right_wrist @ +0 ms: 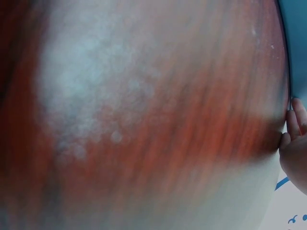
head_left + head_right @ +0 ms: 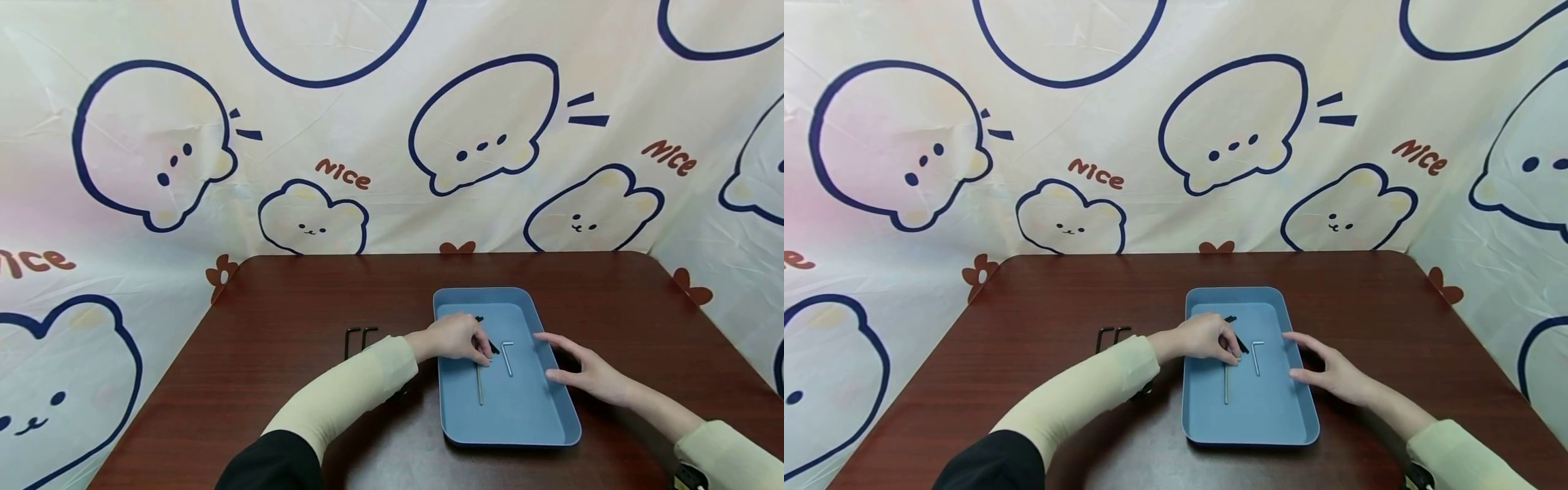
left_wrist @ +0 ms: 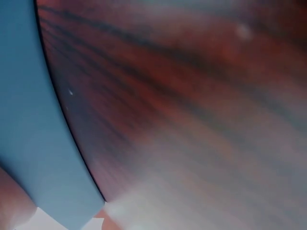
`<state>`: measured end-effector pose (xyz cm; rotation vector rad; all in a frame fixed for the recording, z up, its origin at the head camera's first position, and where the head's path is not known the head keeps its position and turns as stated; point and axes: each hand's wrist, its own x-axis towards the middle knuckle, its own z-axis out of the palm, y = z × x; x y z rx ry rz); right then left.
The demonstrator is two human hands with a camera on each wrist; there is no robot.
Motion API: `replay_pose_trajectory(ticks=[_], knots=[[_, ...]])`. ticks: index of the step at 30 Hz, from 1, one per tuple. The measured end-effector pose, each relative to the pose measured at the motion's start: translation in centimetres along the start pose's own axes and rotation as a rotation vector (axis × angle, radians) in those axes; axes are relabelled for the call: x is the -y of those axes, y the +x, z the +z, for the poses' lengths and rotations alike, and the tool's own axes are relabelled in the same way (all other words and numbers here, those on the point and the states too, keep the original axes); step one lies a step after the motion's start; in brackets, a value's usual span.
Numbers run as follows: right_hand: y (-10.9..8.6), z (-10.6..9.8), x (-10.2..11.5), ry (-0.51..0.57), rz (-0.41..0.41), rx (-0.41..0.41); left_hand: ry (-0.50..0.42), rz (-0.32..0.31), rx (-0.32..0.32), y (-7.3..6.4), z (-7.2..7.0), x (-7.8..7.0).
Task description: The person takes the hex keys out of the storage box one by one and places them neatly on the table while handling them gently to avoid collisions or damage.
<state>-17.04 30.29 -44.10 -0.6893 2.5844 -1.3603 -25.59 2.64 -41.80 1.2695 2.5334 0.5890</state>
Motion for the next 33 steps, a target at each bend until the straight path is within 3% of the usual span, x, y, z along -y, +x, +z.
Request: replay_pose_trajectory(ticks=[16,25,33], knots=[[0.05,0.01,-0.04,-0.004,0.001,0.0,0.004,0.047,0.042,0.13,0.04,0.17],[-0.09,0.07,0.05,-0.007,-0.012,-0.003,-0.087,0.096,0.02,-0.08,-0.07,0.45],[-0.09,0.07,0.13,-0.007,-0.033,-0.008,-0.197,0.078,0.021,0.11,-0.06,0.88]])
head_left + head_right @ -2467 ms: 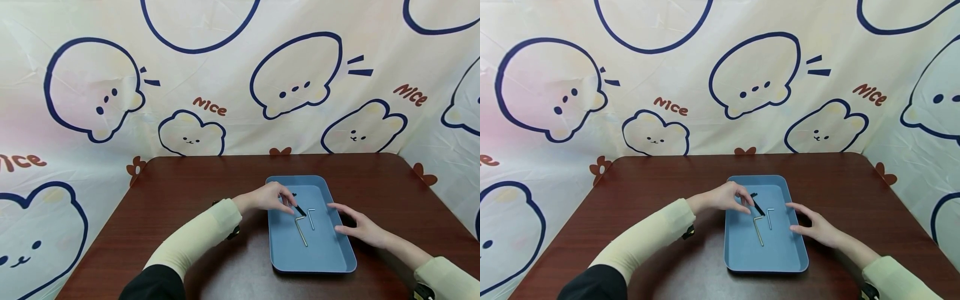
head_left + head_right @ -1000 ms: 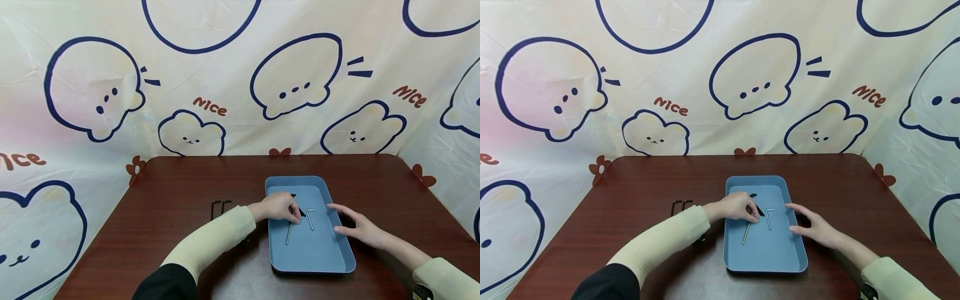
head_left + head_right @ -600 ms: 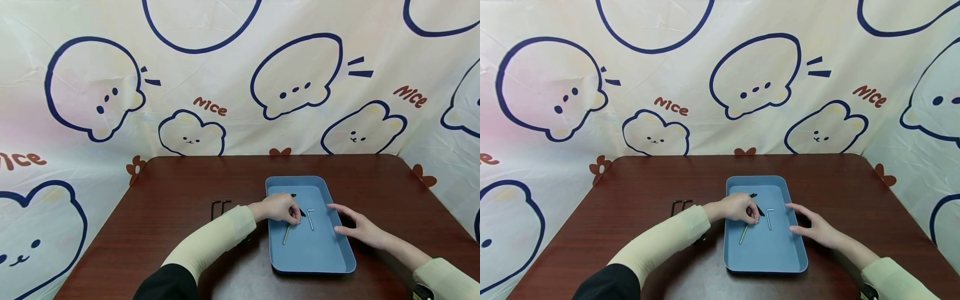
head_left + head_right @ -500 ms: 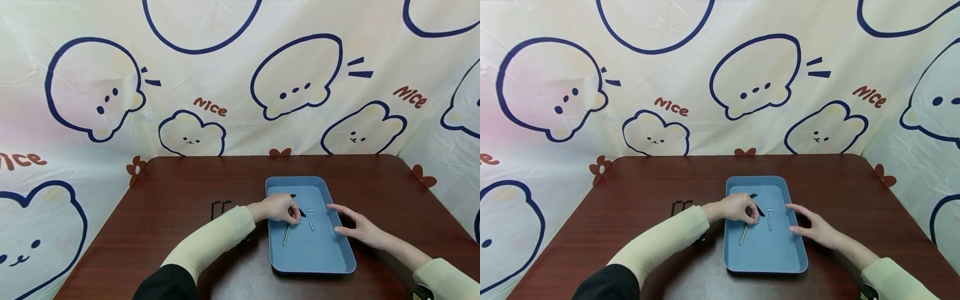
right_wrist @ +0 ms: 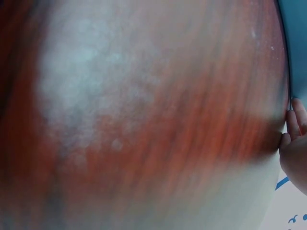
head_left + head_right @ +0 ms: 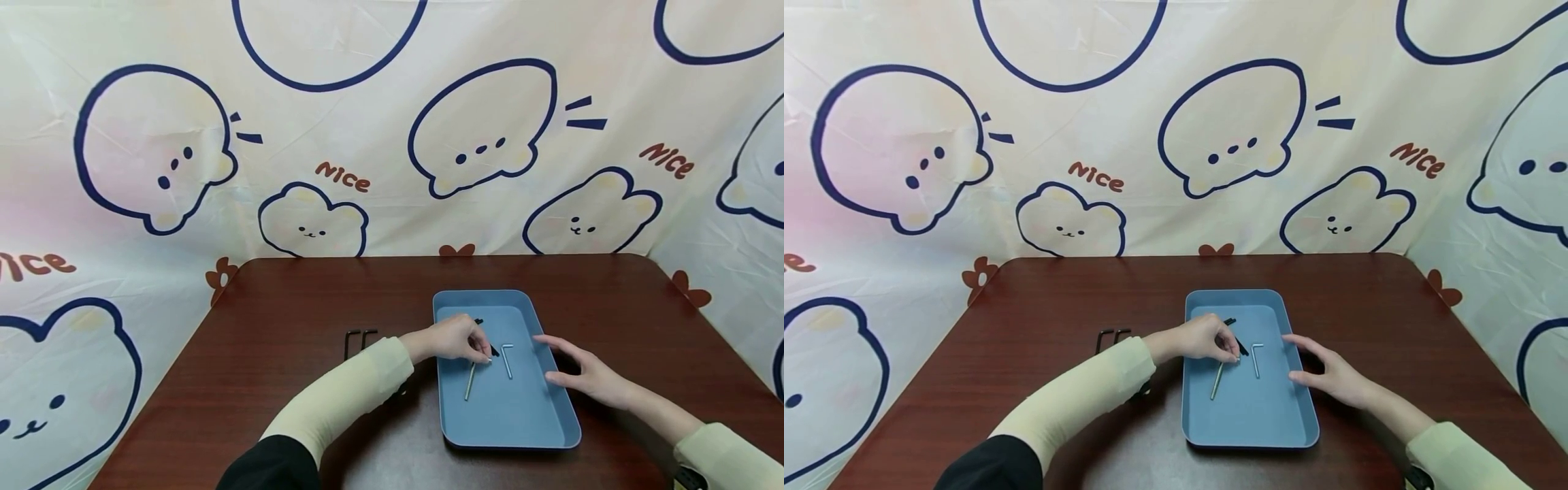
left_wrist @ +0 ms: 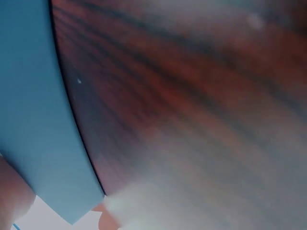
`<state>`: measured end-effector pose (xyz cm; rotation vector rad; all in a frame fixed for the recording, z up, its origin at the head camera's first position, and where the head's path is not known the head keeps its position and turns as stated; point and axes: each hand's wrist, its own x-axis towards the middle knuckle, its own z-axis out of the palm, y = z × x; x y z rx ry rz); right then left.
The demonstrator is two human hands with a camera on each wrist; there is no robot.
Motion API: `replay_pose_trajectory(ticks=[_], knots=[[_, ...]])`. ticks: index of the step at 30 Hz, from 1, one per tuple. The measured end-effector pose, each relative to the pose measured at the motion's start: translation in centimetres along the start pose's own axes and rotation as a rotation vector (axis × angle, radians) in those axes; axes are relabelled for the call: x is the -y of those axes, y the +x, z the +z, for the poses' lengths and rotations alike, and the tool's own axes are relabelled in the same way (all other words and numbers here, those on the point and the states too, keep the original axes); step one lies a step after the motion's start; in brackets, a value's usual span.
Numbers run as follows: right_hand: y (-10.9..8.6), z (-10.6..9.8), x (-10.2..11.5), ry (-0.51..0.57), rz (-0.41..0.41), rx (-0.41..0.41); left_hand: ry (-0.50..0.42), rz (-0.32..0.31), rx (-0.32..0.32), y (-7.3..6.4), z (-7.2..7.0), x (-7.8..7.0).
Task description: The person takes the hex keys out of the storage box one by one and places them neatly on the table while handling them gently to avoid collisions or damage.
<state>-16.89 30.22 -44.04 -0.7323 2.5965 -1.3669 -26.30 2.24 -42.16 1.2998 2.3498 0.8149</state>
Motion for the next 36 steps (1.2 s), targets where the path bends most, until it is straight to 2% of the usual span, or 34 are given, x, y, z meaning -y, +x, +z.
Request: replay_pose_trajectory(ticks=[5,13,20,28,36], knots=[[0.0,0.0,-0.1,-0.006,-0.001,-0.002,-0.043,0.02,0.001,0.0,-0.2,0.1],[0.1,0.1,-0.1,0.003,-0.003,0.006,-0.088,0.02,0.004,-0.3,-0.7,0.0],[0.1,0.2,-0.2,-0.012,0.032,0.0,-0.128,0.028,-0.007,-0.4,-1.3,-0.4],[0.0,-0.1,-0.2,-0.022,0.028,-0.005,-0.125,0.031,-0.026,-0.7,-2.3,-0.6],[0.1,0.1,-0.4,-0.019,0.012,-0.002,-0.141,0.001,-0.03,-1.5,-3.5,-0.7]])
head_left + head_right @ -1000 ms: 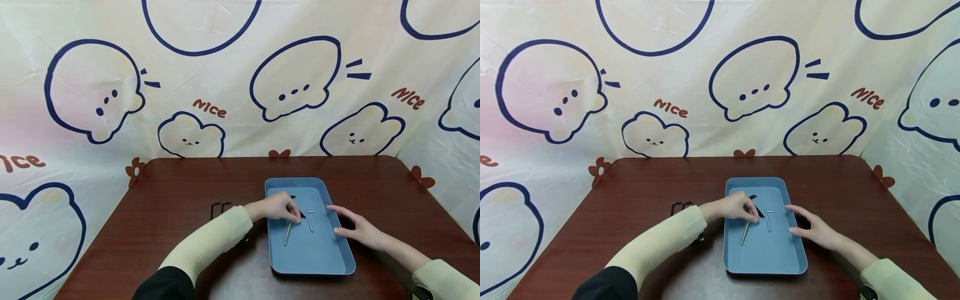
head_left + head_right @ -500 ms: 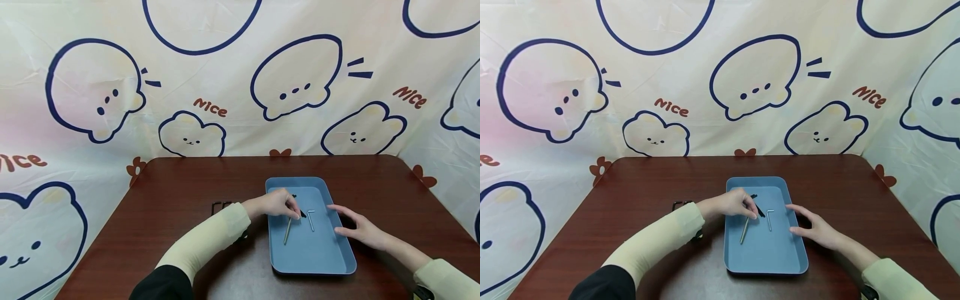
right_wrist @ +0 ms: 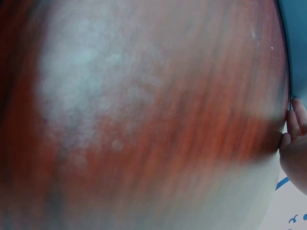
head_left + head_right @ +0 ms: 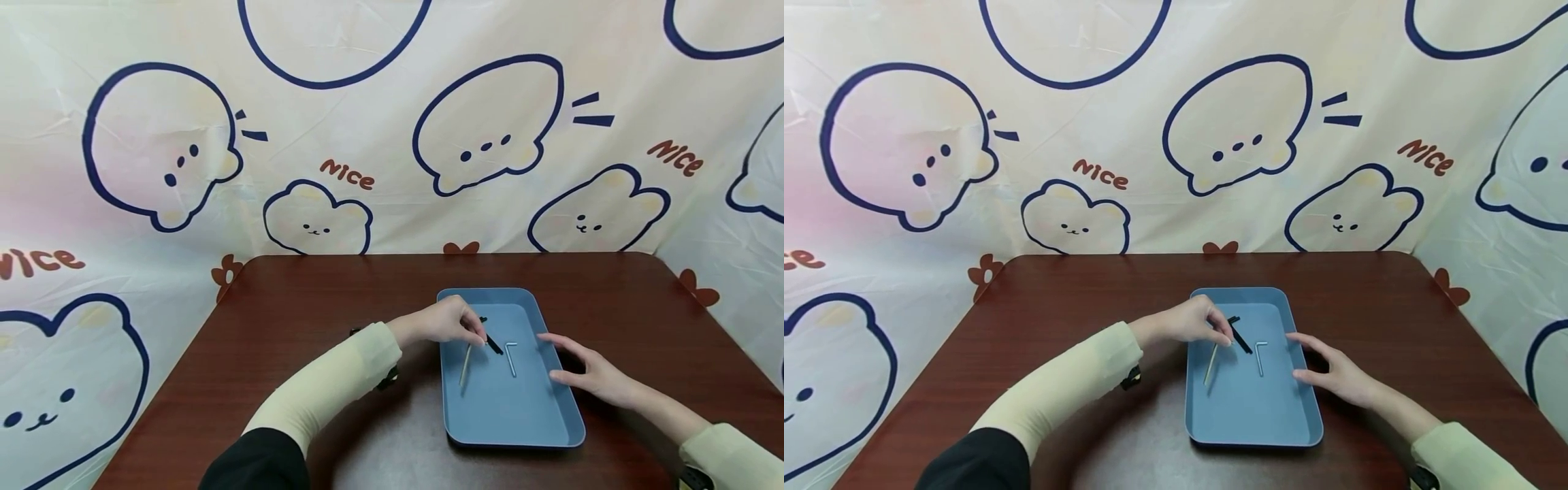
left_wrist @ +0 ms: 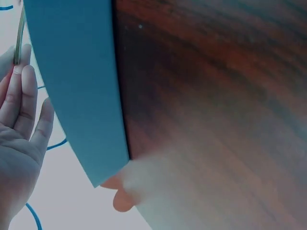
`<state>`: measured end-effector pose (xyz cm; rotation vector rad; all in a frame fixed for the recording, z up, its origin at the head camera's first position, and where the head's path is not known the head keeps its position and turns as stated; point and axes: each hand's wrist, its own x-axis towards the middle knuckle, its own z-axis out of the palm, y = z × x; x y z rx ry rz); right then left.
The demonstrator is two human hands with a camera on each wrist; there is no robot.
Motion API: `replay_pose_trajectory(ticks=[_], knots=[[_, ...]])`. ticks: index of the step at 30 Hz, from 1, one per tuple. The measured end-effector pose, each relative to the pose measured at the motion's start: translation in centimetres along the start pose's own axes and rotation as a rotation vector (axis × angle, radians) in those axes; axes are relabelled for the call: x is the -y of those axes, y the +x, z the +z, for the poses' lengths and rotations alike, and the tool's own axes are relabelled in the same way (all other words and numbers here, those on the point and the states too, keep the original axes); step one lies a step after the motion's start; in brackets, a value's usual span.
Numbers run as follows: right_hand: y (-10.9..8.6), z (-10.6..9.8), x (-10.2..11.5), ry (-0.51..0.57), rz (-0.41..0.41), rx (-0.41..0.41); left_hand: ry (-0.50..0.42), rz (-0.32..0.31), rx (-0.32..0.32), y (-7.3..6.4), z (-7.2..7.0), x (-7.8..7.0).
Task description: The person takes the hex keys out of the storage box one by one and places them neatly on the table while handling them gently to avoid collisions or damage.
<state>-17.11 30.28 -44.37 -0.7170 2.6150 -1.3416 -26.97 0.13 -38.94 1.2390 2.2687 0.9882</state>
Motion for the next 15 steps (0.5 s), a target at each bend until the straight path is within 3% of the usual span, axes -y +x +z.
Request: replay_pose_trajectory(ticks=[7,15], knots=[[0.1,0.1,-0.1,0.02,-0.004,0.004,-0.018,-0.006,-0.016,-0.6,-1.3,-0.2],[0.0,0.1,-0.1,0.007,0.003,-0.002,-0.002,-0.001,-0.08,-1.3,-2.8,-0.2]])
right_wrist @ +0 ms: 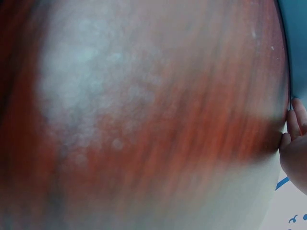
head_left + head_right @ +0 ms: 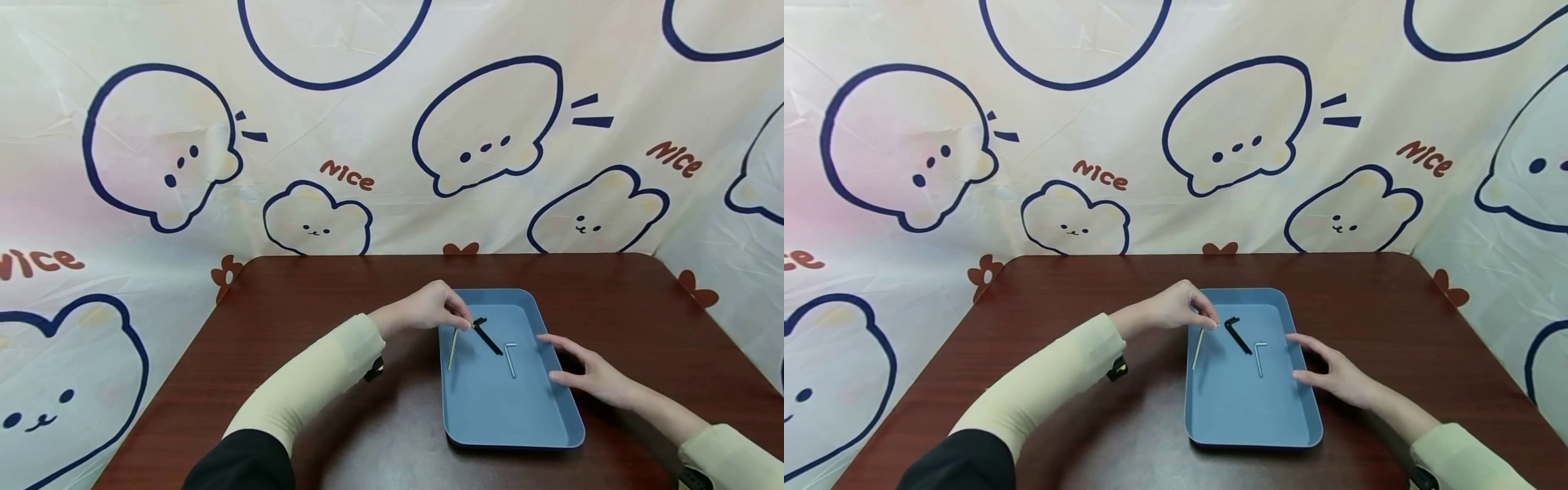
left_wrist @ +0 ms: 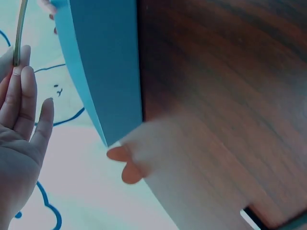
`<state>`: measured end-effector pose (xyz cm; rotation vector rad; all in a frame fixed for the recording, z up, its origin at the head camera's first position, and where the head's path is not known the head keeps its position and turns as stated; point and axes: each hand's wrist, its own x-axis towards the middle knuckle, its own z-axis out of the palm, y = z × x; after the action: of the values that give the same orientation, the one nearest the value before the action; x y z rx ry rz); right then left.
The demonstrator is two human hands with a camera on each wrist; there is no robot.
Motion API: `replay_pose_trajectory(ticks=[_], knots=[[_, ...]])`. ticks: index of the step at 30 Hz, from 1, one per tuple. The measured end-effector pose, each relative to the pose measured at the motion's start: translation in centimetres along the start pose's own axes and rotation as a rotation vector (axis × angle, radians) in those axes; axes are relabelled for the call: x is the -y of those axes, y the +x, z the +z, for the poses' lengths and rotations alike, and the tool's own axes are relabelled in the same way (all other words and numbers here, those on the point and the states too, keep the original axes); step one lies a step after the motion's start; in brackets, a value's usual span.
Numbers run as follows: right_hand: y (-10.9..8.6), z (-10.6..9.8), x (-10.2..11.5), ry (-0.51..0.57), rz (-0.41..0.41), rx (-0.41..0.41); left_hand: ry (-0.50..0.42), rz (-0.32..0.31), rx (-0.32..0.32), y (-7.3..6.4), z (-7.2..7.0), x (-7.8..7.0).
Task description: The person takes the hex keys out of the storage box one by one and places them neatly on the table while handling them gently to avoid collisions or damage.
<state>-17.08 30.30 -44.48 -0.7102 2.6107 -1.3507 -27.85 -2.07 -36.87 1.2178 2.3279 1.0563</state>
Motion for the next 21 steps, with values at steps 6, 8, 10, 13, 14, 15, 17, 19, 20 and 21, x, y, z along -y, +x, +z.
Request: replay_pose_trajectory(ticks=[6,8,10,13,14,15,17,19,20,21], knots=[[-0.1,0.0,0.0,0.016,-0.004,-0.005,-0.001,-0.022,-0.033,-0.9,-1.1,0.2],[-0.1,0.0,0.0,0.016,-0.003,-0.004,-0.004,-0.032,-0.036,-1.3,-1.4,0.3],[-0.1,0.0,0.0,0.019,-0.001,-0.001,-0.008,-0.04,-0.037,-1.7,-1.6,0.5],[-0.1,0.0,-0.1,0.018,0.002,0.002,-0.004,-0.046,-0.042,-2.3,-2.0,0.7],[-0.1,0.1,-0.1,0.02,0.002,0.002,-0.004,-0.049,-0.045,-2.6,-2.1,0.8],[-0.1,0.1,-0.1,0.022,0.001,0.002,-0.005,-0.05,-0.048,-2.8,-2.3,0.9],[-0.1,0.1,-0.1,0.023,0.001,0.0,-0.006,-0.056,-0.058,-3.2,-2.5,1.0],[-0.1,0.0,0.0,0.028,0.0,0.0,-0.009,-0.064,-0.068,-3.7,-2.8,1.2],[-0.1,0.0,0.0,0.028,0.0,0.0,-0.004,-0.07,-0.074,-3.9,-2.9,1.3],[-0.1,0.0,0.0,0.029,0.0,0.001,0.001,-0.077,-0.08,-4.1,-3.0,1.4]])
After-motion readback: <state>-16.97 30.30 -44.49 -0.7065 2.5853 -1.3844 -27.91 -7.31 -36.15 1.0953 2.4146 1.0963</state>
